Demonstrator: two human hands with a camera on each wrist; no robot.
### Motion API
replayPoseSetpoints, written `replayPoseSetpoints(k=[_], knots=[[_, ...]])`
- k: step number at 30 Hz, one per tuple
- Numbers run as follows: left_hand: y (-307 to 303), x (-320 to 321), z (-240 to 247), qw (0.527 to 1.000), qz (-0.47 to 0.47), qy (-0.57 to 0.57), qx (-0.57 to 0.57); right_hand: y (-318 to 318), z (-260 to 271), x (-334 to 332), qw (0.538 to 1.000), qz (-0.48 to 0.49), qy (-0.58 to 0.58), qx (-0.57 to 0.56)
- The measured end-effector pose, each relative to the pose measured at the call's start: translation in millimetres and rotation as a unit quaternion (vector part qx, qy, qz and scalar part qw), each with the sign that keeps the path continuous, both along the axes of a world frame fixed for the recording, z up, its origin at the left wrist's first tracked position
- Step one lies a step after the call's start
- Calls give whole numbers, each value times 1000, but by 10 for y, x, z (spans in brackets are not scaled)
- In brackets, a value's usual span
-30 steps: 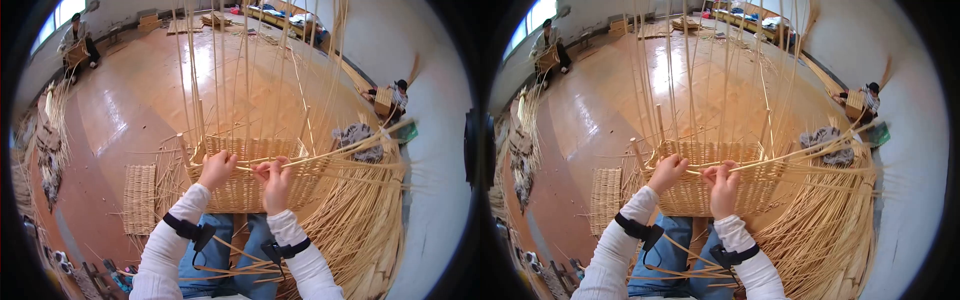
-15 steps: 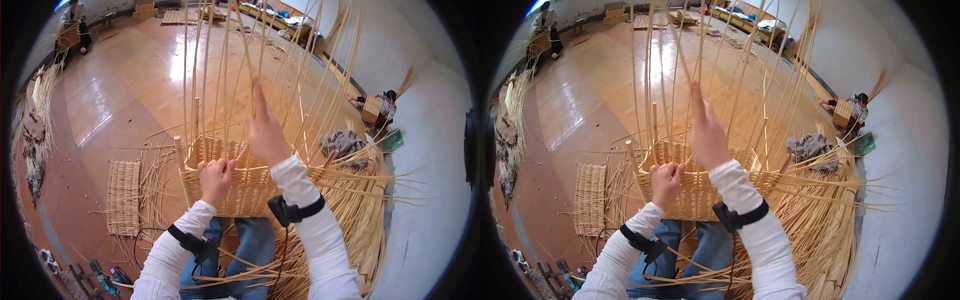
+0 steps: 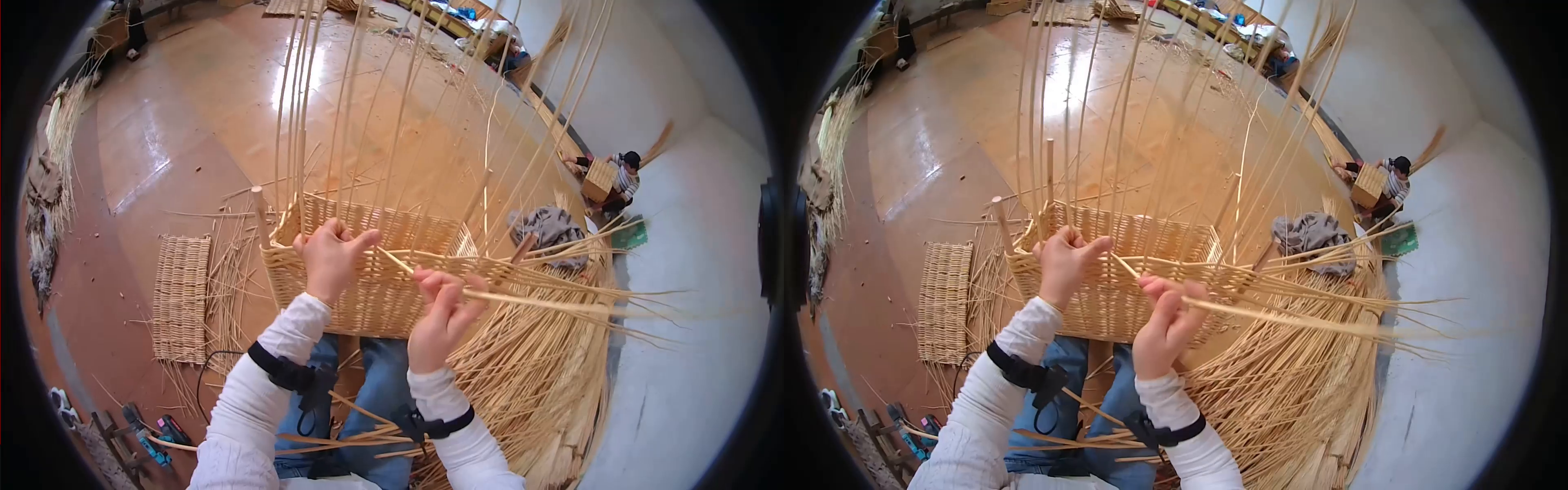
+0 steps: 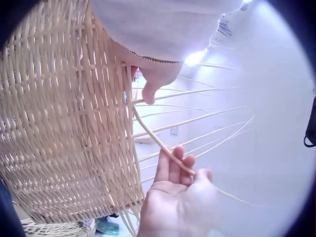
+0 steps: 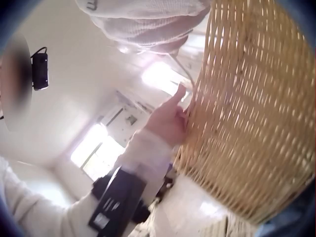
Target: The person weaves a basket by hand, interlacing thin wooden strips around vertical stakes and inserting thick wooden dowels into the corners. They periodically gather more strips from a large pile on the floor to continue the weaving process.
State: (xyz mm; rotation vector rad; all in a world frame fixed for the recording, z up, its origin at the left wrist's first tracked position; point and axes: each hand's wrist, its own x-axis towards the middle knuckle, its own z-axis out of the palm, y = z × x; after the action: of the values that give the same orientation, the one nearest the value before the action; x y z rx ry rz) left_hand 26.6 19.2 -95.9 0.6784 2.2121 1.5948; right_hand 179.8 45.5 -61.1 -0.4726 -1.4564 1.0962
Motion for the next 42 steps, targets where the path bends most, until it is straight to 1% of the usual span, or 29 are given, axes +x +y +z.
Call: replayPoseSetpoints(k=[2, 4, 6, 7, 8, 9, 10, 11, 12, 14, 15, 16, 17, 18, 20, 21, 23, 24, 26, 28, 29, 31, 32, 34, 36, 38, 40, 41, 42], knots=[[-42, -43, 75, 1000, -5, 13, -13, 146, 123, 81, 999, 7, -5, -48], [-137, -27, 248, 1000, -2, 4, 27, 362, 117, 164, 993, 45, -3, -109], [-148, 82, 345, 950, 97, 185, 233, 415, 117, 242, 989, 52, 12, -137], [-32, 215, 320, 956, 9, 228, 183, 440, 131, 281, 977, 65, 36, -200], [117, 304, 270, 956, 8, 227, 184, 466, 141, 313, 960, 79, 58, -261], [277, 364, 212, 966, -118, 208, 102, 537, 157, 388, 961, 78, 56, -261], [363, 369, 270, 952, -242, 184, 18, 656, 186, 499, 955, 82, 43, -282], [390, 299, 320, 942, -278, 187, -35, 773, 209, 592, 949, 84, 29, -303], [394, 299, 346, 941, -282, 182, -32, 883, 233, 708, 949, 78, 25, -303], [416, 288, 332, 953, -278, 113, -32, 1064, 276, 877, 975, 27, -58, -213], [443, 334, 246, 963, -236, 132, -3, 1056, 296, 832, 982, 13, -105, -156], [452, 376, 204, 963, -237, 129, -1, 1040, 414, 736, 982, 11, -108, -156], [458, 418, 168, 967, -197, 157, 35, 1040, 584, 608, 965, -44, -254, 49], [460, 453, 131, 968, -155, 183, 69, 1046, 752, 440, 884, -93, -383, 251], [483, 548, 86, 969, -113, 203, 80, 1091, 979, -35, 790, -148, -400, 441], [491, 572, 82, 968, -71, 225, 90, 1180, 1025, -217, 791, -149, -398, 440], [493, 561, 95, 971, -80, 210, 80, 1302, 1097, -443, 903, -64, -280, 319], [498, 547, 98, 976, -84, 191, 69, 1272, 1150, -393, 903, -60, -278, 322], [472, 530, 116, 976, -90, 183, 75, 1072, 1163, -72, 982, -12, -161, 100], [496, 519, 122, 974, -106, 180, 86, 1128, 671, 217, 987, -116, -108, 18], [511, 545, 119, 974, -91, 189, 84, 1116, 518, 318, 987, -118, -109, 17], [561, 603, 108, 973, -81, 200, 82, 1055, 275, 454, 984, -174, 27, -21], [593, 629, 102, 980, -83, 154, 97, 1050, 215, 508, 983, -180, 28, -23], [620, 654, 184, 983, -91, 110, 114, 993, 218, 539, 975, -157, 102, -123], [666, 703, 321, 997, -38, 69, -20, 797, 291, 592, 973, -166, 92, -133], [634, 750, 359, 996, -29, 70, -47, 573, 324, 637, 975, -128, 87, -158], [591, 692, 331, 997, -57, 46, -3, 834, 320, 804, 972, -130, 85, -176], [470, 610, 233, 973, -136, -88, 166, 938, 338, 897, 973, -108, 56, -194], [252, 516, 253, 950, -139, -65, 274, 1014, 360, 1020, 973, -88, 26, -211]])
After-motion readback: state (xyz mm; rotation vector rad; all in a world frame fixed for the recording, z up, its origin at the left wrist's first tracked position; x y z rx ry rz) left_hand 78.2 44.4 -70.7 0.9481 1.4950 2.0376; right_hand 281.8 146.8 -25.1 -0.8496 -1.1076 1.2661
